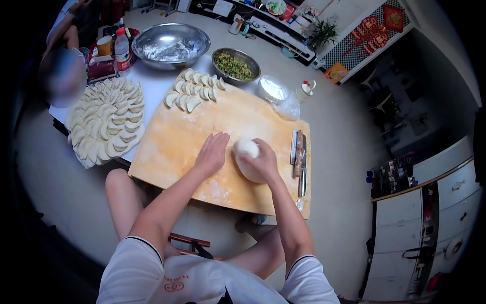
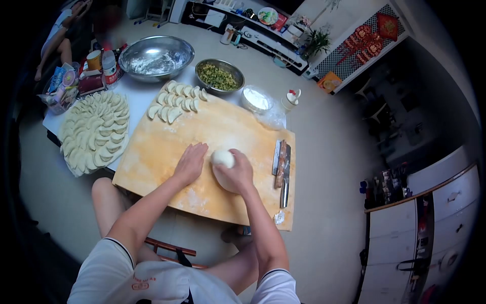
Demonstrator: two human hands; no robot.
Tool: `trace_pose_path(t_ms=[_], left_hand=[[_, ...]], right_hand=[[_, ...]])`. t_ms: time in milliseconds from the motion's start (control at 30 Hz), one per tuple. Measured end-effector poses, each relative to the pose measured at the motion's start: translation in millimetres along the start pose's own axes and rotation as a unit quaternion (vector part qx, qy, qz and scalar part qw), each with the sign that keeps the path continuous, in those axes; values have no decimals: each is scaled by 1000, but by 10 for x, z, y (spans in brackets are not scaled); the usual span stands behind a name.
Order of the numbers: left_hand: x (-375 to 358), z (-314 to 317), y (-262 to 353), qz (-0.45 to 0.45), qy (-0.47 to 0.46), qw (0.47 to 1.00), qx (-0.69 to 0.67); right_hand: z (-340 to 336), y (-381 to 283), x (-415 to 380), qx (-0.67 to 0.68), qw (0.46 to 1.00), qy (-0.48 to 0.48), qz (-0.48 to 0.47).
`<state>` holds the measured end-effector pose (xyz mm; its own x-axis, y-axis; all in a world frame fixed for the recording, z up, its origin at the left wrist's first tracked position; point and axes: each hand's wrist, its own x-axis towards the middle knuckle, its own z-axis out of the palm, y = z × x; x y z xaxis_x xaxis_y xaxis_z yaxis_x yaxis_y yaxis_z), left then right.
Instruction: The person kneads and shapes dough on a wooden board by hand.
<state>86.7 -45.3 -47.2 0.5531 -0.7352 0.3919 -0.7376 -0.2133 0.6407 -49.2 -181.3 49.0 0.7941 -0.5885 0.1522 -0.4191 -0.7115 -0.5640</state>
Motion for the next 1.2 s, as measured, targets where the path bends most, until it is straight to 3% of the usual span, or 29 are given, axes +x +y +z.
trace_pose_path(t_ms=[67, 100, 167, 267, 367, 400, 467, 533, 633, 667, 767, 933, 1133, 1200], left_hand=[[-19, -15, 16, -10, -9, 1000, 0], [-28, -6, 4, -13, -1, 1000, -4], [-24, 26, -6, -13, 9, 1000, -13], [30, -57, -2, -65, 14, 991, -113], [-11, -75, -51, -70, 11, 957, -281], [-16, -97, -41, -48, 1, 971, -233], [-29, -173, 63, -1, -26, 990, -140], [-21, -260, 172, -22, -70, 984, -164], [-9, -319, 203, -37, -96, 982, -162], [-26, -301, 202, -39, -100, 982, -157], [-25, -227, 189, 10, -97, 992, -80], [10, -249, 160, -1, -90, 992, -84], [18, -180, 119, -35, -73, 987, -137], [8, -217, 136, -47, -79, 986, -142]], right_hand=[[-176, 5, 56, 166, 981, 51, 89], [-248, 17, 67, 317, 941, 34, 114], [-327, 25, 88, 429, 881, -15, 196], [-32, 468, 236, 267, 932, -82, 231], [222, 620, 428, 255, 947, -60, 188], [345, 661, 525, 214, 966, -29, 143], [523, 525, 709, 62, 985, 7, 159], [535, -22, 626, -97, 976, 18, 194], [608, -140, 734, -128, 973, 20, 193], [606, -87, 772, -129, 979, 38, 153], [528, 113, 1056, -91, 985, -13, 147], [491, 406, 1387, -52, 988, -60, 136], [507, 81, 933, -126, 990, 24, 55], [386, -2, 735, -56, 996, 6, 63]])
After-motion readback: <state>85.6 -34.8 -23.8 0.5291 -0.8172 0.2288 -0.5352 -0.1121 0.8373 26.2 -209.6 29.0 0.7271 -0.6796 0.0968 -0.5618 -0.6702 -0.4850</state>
